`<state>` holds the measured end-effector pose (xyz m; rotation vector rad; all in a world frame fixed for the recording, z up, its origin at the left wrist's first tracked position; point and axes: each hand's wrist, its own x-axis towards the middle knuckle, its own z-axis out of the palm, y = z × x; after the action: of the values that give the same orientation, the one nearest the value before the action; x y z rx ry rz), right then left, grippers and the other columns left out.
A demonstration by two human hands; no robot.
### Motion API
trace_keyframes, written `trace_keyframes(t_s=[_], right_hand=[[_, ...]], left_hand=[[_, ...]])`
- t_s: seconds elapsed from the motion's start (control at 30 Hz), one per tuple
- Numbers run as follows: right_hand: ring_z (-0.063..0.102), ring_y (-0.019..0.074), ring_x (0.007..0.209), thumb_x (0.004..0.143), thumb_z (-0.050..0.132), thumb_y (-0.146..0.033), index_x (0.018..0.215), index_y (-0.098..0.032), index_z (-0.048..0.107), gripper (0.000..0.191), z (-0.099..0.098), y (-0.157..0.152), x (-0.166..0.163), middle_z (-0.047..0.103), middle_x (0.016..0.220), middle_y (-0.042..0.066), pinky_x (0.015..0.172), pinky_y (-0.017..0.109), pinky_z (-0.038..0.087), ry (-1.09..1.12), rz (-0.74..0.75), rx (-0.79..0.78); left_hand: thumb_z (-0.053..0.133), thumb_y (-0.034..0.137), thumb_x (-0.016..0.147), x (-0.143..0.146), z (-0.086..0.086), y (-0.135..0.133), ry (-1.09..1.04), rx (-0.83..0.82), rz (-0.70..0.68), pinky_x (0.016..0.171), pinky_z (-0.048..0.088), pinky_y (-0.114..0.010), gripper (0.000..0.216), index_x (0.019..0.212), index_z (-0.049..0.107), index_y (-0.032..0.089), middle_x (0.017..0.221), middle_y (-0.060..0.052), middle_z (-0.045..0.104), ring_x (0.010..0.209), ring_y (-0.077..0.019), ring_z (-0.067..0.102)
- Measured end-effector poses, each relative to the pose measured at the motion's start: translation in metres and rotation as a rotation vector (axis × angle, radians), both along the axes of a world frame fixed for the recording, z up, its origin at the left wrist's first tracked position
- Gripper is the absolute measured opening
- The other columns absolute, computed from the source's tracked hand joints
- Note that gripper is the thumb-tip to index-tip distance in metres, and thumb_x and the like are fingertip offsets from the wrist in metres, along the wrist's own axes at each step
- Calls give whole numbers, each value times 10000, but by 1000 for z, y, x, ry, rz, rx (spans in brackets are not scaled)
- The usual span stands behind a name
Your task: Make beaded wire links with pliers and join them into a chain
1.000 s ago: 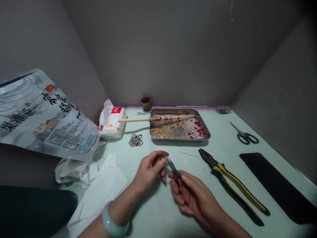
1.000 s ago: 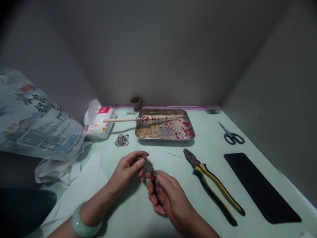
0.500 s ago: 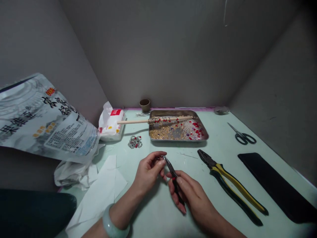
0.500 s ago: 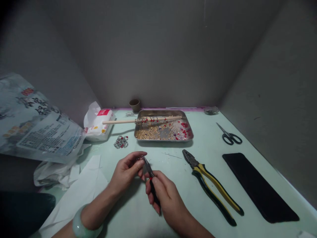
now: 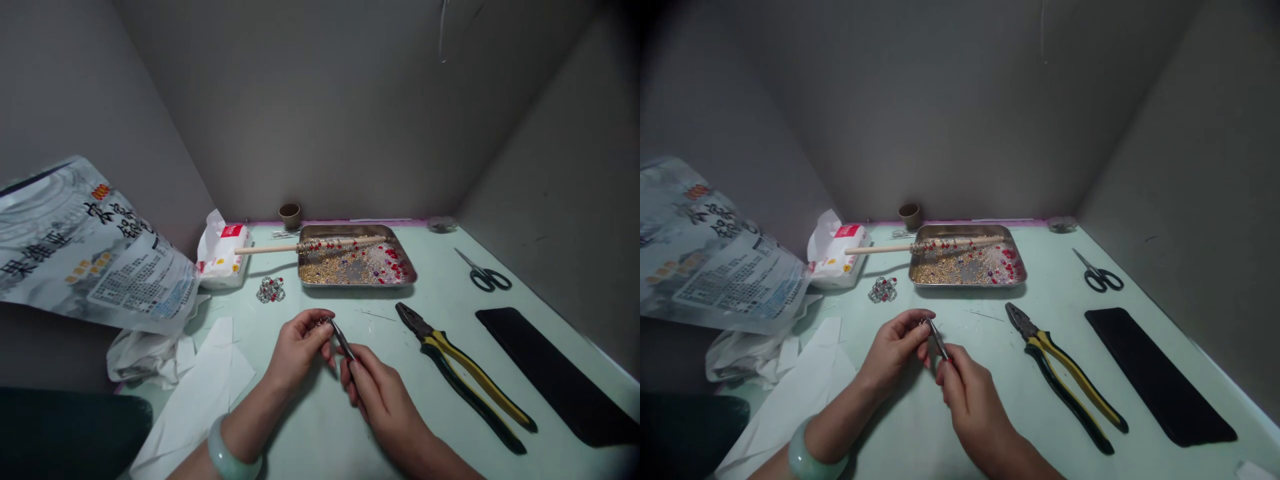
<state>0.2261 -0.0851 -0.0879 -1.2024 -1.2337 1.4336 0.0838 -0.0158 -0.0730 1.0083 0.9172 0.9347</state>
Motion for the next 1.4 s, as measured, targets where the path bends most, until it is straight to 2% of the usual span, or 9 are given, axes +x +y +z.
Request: trace_keyframes(t_s=[0.17, 0.4, 0.7, 0.8, 0.97, 1.13, 1.23, 1.3, 1.4], right_hand=[[426, 86, 497, 959, 314, -440, 1060, -174, 485, 332, 2, 1, 2, 513, 758, 9, 377, 192, 320, 101, 96, -97], [506, 124, 634, 954, 348, -280, 1038, -183, 492, 193, 2, 0, 4, 560, 765, 17, 579, 240, 405, -388, 26, 344], [550, 144, 728, 938, 357, -199, 1104, -194, 485, 209, 6, 0, 9, 556, 815, 29, 664, 255, 430, -468, 25, 509], [535, 142, 694, 952, 349, -249, 1100, -188, 494, 216, 5, -1, 8, 552, 788, 27, 629, 252, 427, -400, 7, 426], [471, 107, 578, 959, 357, -390, 1005, -180, 541, 282, 6, -1, 3, 526, 737, 11, 479, 211, 373, -167, 19, 82], [441, 82, 514, 920, 433, -449, 1070, -172, 528, 330, 10, 1, 2, 514, 760, 10, 371, 173, 306, 299, 59, -170], [429, 76, 498, 920, 433, -419, 1063, -169, 527, 303, 13, 2, 2, 507, 743, 6, 339, 151, 264, 569, 124, -282], [436, 76, 501, 920, 436, -410, 1050, -168, 530, 290, 14, 2, 3, 509, 734, 5, 338, 144, 263, 597, 129, -297], [443, 76, 498, 911, 467, -428, 1040, -158, 533, 307, 12, 2, 4, 526, 728, 9, 349, 149, 295, 453, 92, -244]], left_hand=[[660, 293, 785, -4, 1, 1, -95, -62, -28, 474, 390, -212, 313, 1025, 591, 104, 478, 50, 514, 421, -87, 515], [648, 277, 799, -4, 0, 0, -93, -46, -53, 469, 421, -220, 326, 1073, 591, 109, 477, 47, 520, 409, -93, 517], [676, 297, 772, -7, 3, 1, -222, -157, -165, 432, 438, -222, 306, 1009, 644, 106, 563, 16, 551, 402, -62, 453], [649, 313, 800, -6, 4, 1, -176, -154, -151, 501, 461, -238, 353, 1083, 615, 105, 510, 16, 541, 456, -97, 524], [692, 306, 754, -5, 7, 1, -80, -103, -98, 542, 464, -262, 362, 1038, 620, 92, 533, 6, 556, 488, -107, 537], [710, 280, 717, -5, 13, 1, 121, 67, 60, 528, 441, -256, 309, 973, 663, 113, 609, -5, 586, 485, -97, 538], [717, 267, 705, -7, 15, 3, 125, 72, 92, 527, 442, -258, 273, 935, 677, 124, 639, -14, 600, 479, -92, 542], [719, 265, 709, -11, 16, 5, 101, 28, 46, 546, 451, -266, 291, 958, 682, 121, 618, -18, 598, 492, -103, 557], [724, 275, 716, -15, 15, 7, 59, -28, -26, 594, 464, -278, 353, 1022, 670, 107, 650, -37, 619, 541, -119, 588]])
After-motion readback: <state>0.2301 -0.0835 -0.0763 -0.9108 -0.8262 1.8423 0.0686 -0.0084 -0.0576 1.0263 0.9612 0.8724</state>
